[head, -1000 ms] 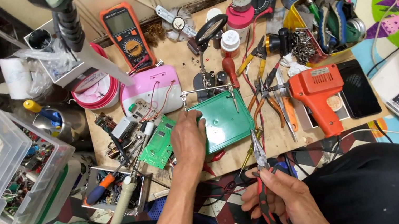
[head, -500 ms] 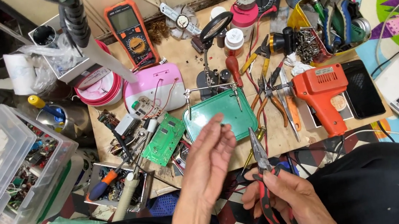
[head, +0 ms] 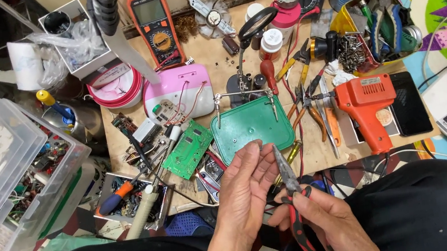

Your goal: Assembling and repairing electronic components on a circuit board using pliers and other hand tools.

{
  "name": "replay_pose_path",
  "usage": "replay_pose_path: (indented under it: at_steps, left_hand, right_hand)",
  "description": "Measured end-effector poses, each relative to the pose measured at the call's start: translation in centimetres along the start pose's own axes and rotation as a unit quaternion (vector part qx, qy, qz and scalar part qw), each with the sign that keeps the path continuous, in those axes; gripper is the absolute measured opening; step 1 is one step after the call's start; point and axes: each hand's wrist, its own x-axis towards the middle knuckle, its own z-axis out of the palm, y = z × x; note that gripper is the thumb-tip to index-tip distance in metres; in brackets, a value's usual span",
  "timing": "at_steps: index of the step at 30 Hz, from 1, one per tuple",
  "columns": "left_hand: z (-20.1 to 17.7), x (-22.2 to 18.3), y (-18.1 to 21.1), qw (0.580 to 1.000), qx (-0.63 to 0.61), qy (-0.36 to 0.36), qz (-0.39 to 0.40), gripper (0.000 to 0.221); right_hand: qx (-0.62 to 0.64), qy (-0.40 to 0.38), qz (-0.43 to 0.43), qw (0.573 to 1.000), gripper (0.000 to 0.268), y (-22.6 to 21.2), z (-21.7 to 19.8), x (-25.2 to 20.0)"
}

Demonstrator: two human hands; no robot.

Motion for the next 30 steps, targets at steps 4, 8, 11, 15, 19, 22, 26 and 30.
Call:
replay_pose_path:
  at_steps: [4,8,11,15,19,22,26,30]
  left_hand:
    - [0.7,-0.9,0.5,1.000,0.015,0.002,0.000,0.029]
    - [1.4,-1.6,0.9,1.000,0.027,-0.015,0.002,0.031]
    - [1.5,-1.8,1.0,0.999,0.046,-0.022,-0.008,0.033]
    - [1.5,-2.1,1.2,0.997,0.064,-0.034,-0.018,0.033]
    - [1.5,-2.1,1.3,0.996,0.076,-0.039,-0.008,0.032]
    - [1.5,-2.1,1.4,0.995,0.087,-0.041,-0.005,0.032]
    - [1.3,-2.0,1.3,0.994,0.093,-0.059,-0.001,0.032]
    - [1.5,-2.2,1.3,0.994,0.089,-0.057,-0.004,0.032]
  right_hand:
    - [-0.026,0.020,0.000,0.999,0.045,-0.6,0.6,-0.3]
    - [-0.024,0.009,0.016,1.000,0.044,0.1,0.2,0.0]
    - [-0.033,0.017,0.026,0.999,0.038,0.2,0.1,0.1]
    - [-0.051,-0.007,0.020,0.998,0.039,0.5,-0.3,0.4]
    - [-0.037,-0.012,0.014,0.999,0.036,0.2,-0.1,0.2]
    - [-0.057,-0.007,0.037,0.998,0.048,-0.8,0.9,-0.2]
    - [-0.051,-0.006,0.030,0.998,0.046,-0.7,0.9,-0.3]
    - [-0.026,-0.032,0.011,0.999,0.042,-0.5,0.8,-0.3]
